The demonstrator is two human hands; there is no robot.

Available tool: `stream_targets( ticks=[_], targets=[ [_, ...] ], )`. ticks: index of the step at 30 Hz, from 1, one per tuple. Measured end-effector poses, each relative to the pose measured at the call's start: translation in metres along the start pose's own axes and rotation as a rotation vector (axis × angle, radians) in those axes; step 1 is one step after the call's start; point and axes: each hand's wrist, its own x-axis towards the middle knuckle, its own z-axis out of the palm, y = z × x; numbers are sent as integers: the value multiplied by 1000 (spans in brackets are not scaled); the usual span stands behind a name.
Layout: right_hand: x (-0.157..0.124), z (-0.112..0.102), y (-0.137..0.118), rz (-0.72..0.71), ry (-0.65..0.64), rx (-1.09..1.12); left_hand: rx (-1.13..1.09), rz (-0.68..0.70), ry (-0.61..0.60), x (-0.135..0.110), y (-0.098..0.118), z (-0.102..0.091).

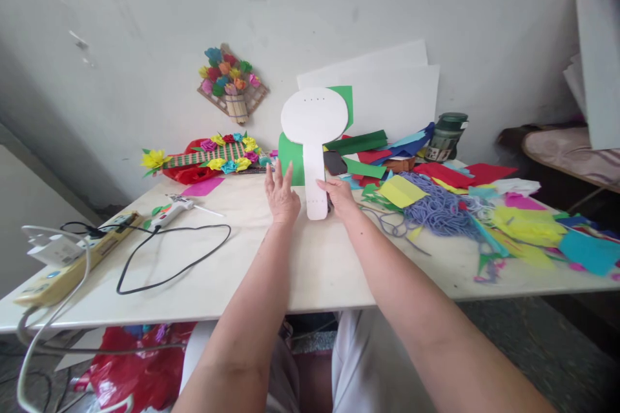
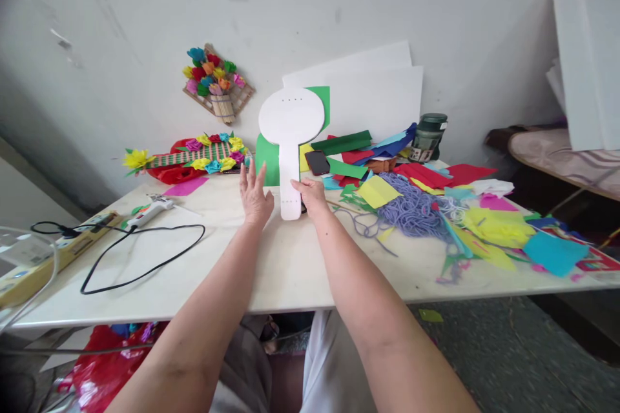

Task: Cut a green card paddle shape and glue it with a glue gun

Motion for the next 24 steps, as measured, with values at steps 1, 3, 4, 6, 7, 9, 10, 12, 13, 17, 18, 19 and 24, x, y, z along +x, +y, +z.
stream_targets(
  ticks=[1,3,4,6,7,9,10,12,13,17,18,19,24],
  targets=[
    [-1,0,0,6,-10,10,33,40,-38,-1,1,0],
    [-1,1,-1,21,-37,30,59,90,-87,-1,3,1],
    [-1,1,-1,28,-51,33,55,106,-100,-1,3,1],
    [-2,1,0,30,-81,22,11,128,-112,0,5,1],
    [-2,0,0,25,-97,16,-25,137,-116,0,7,0],
    [-2,0,0,18,-123,14,-117,140,-124,0,13,-1],
    [-2,0,0,15,-130,17,-168,128,-132,0,16,-2],
    [-2,-1,-1,13,-131,24,-273,62,-140,0,24,-3],
    [-2,-1,-1,14,-131,27,-321,22,-141,0,27,-4],
    [-4,1,-3,9,-162,29,-440,-70,-123,1,34,-6],
    [-5,1,-4,1,-174,21,-456,-79,-116,2,34,-6],
    [-6,2,-5,-16,-185,13,-468,-85,-108,2,33,-6],
    [-10,5,-9,-44,-252,-1,-466,-62,-45,5,20,-5]
  ],
)
